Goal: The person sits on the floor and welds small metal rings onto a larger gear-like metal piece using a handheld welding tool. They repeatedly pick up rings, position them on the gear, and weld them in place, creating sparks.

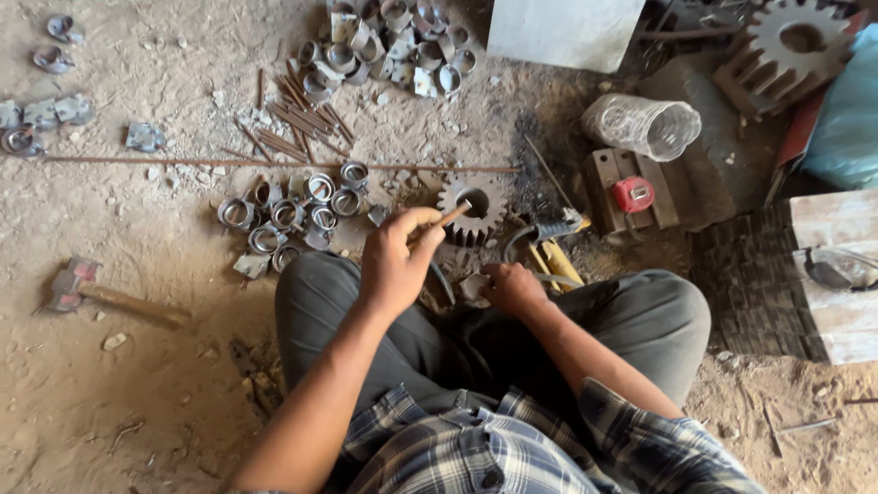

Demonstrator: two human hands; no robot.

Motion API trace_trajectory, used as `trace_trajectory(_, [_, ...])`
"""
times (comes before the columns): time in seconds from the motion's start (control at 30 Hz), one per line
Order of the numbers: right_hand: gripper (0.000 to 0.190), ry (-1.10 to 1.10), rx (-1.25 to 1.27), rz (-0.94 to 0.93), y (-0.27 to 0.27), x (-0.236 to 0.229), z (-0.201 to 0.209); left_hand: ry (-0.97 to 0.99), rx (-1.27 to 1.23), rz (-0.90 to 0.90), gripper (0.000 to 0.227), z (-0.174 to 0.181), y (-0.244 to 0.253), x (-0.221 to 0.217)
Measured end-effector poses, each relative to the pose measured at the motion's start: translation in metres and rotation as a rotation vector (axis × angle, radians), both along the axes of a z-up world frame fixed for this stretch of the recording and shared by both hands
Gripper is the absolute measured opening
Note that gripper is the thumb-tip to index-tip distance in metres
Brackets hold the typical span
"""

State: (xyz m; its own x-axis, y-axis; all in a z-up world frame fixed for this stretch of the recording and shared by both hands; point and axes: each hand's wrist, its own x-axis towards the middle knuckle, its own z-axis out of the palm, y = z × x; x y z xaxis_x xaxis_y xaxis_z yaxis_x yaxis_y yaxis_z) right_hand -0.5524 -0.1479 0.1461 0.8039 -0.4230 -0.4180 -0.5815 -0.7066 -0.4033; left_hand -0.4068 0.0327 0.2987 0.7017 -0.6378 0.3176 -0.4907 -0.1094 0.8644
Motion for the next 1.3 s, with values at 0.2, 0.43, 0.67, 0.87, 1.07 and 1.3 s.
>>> trace_trajectory(0.2, [0.04, -0.117, 0.078, 0.071, -0.001, -0.005, -0.018, 0.204, 0.43, -0.044, 0.024, -0.084, -0.015, 0.059])
trace_trajectory(0.43, [0.033, -0.197, 0.13, 0.208, 0.007, -0.003, -0.036, 0.22, 0.46, -0.041, 0.025, -0.184, -0.029, 0.077])
trace_trajectory(0.67, [0.037, -0.178, 0.147, 0.15, 0.005, 0.001, -0.023, 0.265, 0.617, -0.079, 0.023, -0.202, -0.042, 0.076])
trace_trajectory(0.87, [0.033, -0.197, 0.201, 0.095, 0.003, 0.0, -0.032, 0.224, 0.67, -0.08, 0.025, -0.207, -0.046, 0.074])
trace_trajectory(1.07, [0.035, -0.122, 0.206, 0.073, -0.002, -0.004, -0.046, 0.28, 0.342, 0.064, 0.028, -0.179, -0.053, 0.065])
trace_trajectory(1.3, [0.041, -0.125, 0.139, 0.1, -0.008, -0.004, -0.047, 0.252, 0.034, 0.312, 0.027, -0.108, 0.043, 0.087])
